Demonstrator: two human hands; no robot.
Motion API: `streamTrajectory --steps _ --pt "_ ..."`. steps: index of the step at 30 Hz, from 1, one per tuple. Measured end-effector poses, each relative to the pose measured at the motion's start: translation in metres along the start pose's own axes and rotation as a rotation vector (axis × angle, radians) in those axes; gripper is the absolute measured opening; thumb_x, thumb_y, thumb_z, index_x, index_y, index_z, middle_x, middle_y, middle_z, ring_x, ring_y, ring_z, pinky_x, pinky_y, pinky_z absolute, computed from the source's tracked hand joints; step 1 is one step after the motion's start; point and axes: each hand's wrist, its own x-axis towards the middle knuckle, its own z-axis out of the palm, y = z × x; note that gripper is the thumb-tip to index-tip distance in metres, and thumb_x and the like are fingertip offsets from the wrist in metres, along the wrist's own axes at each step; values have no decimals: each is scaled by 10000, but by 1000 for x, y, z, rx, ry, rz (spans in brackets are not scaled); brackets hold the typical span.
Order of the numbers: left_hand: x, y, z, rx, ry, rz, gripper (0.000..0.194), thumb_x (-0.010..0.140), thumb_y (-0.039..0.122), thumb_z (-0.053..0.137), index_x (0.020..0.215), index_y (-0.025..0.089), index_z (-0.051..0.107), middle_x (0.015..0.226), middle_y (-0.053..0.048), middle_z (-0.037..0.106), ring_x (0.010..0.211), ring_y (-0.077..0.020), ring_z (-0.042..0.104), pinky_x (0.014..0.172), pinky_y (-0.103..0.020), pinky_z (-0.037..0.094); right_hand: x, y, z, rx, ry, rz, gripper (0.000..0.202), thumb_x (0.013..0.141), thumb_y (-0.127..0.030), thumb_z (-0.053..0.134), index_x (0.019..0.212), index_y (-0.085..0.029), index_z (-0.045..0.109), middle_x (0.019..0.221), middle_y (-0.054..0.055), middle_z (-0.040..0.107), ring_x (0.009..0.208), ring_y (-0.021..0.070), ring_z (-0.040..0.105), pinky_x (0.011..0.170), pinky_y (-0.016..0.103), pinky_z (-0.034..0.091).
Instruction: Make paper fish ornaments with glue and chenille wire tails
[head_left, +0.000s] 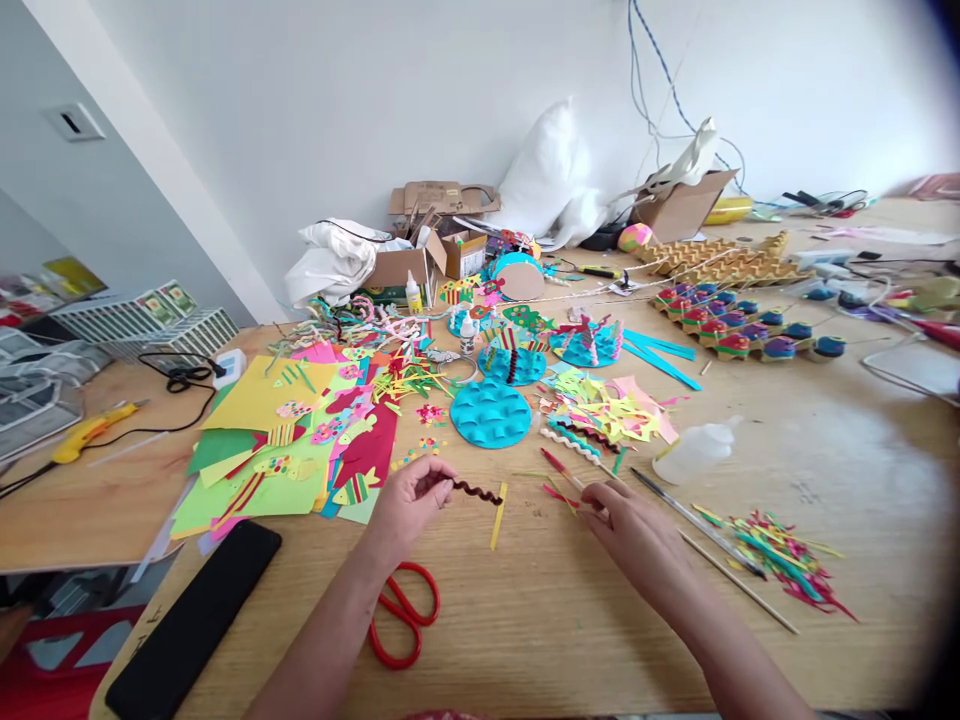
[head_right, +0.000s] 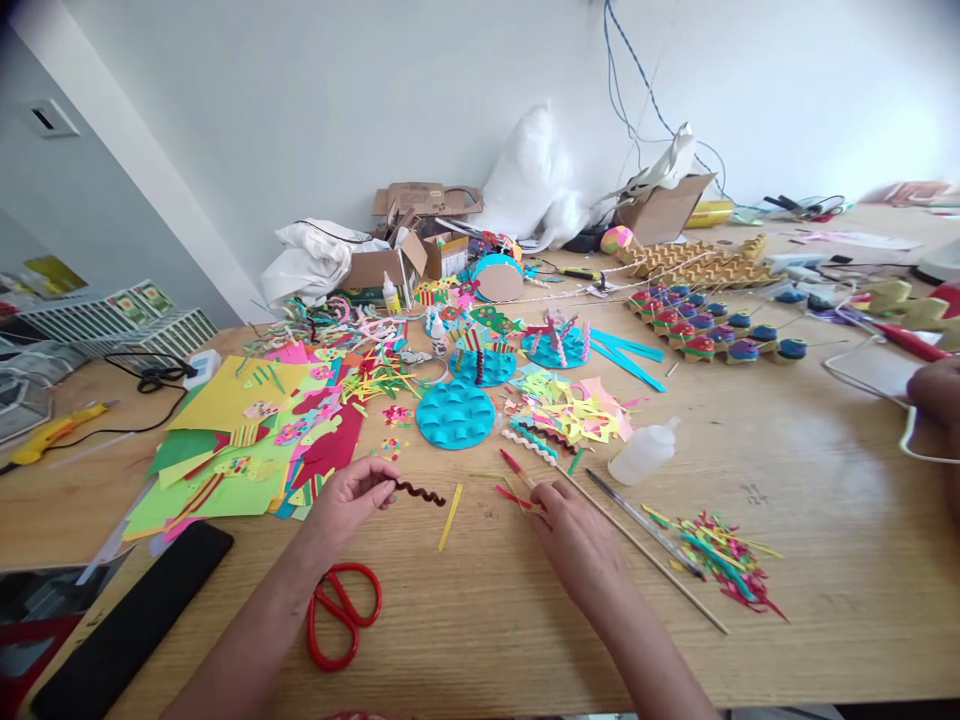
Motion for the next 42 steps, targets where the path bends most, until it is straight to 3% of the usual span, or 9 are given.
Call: streamTrajectory --steps 5,11,20,22,25,29,31,37,42 --pt "-1 2 5 7 0 28 126 641 222 536 752 167 557 609 33 518 569 -93 499 552 -204 403 5 -19 3 -86 -83 35 200 836 -250 426 942 -185 582 961 68 599 788 191 605 547 246 341" --pt "1 -2 7 38 -11 58 86 649 199 517 732 178 515 594 39 506 562 -97 499 545 -207 399 16 -27 1 -183 -130 85 234 882 -279 371 877 -180 582 905 70 626 761 195 619 519 250 319" --pt "0 1 8 70 -1 34 76 623 184 543 696 174 523 599 37 499 566 -94 480 543 -205 394 10 -20 -7 -169 -60 144 241 879 -279 354 854 -201 581 906 69 643 765 222 629 483 255 335" --pt "0 2 7 61 3 36 81 633 195 545 710 176 527 606 37 503 575 -95 484 551 -206 398 8 -24 -9 -103 -23 75 203 864 -257 392 909 -204 583 969 66 635 795 211 627 532 262 389" --pt "1 4 4 60 24 44 87 646 216 554 719 178 528 612 38 507 584 -97 492 562 -209 409 7 -42 -6 14 -57 -144 227 817 -153 450 989 -208 588 1092 65 606 910 188 608 690 259 446" --pt "1 9 -2 78 60 55 98 655 237 556 728 178 528 613 37 509 588 -101 500 562 -214 425 4 -69 7 71 -143 -505 299 789 -82 460 1017 -210 606 1160 66 591 1008 194 570 834 293 441" --pt "1 9 -5 81 66 55 101 663 241 552 737 177 526 617 38 510 593 -99 502 563 -211 425 1 -73 14 67 -128 -589 289 799 -105 471 1032 -205 610 1164 72 598 1066 220 539 873 346 434" --pt "-2 1 -7 57 44 40 86 656 221 538 722 175 508 608 39 503 582 -96 496 552 -205 400 -5 -37 27 -12 -32 -527 362 785 -147 505 1136 -189 578 1237 105 554 1138 268 498 910 464 409" --pt "-5 -9 3 135 -8 40 65 651 166 519 712 182 505 597 49 479 568 -95 464 543 -200 365 -3 -13 13 -89 166 -271 289 792 -131 463 1024 -134 635 1199 153 573 1133 310 495 887 505 412"
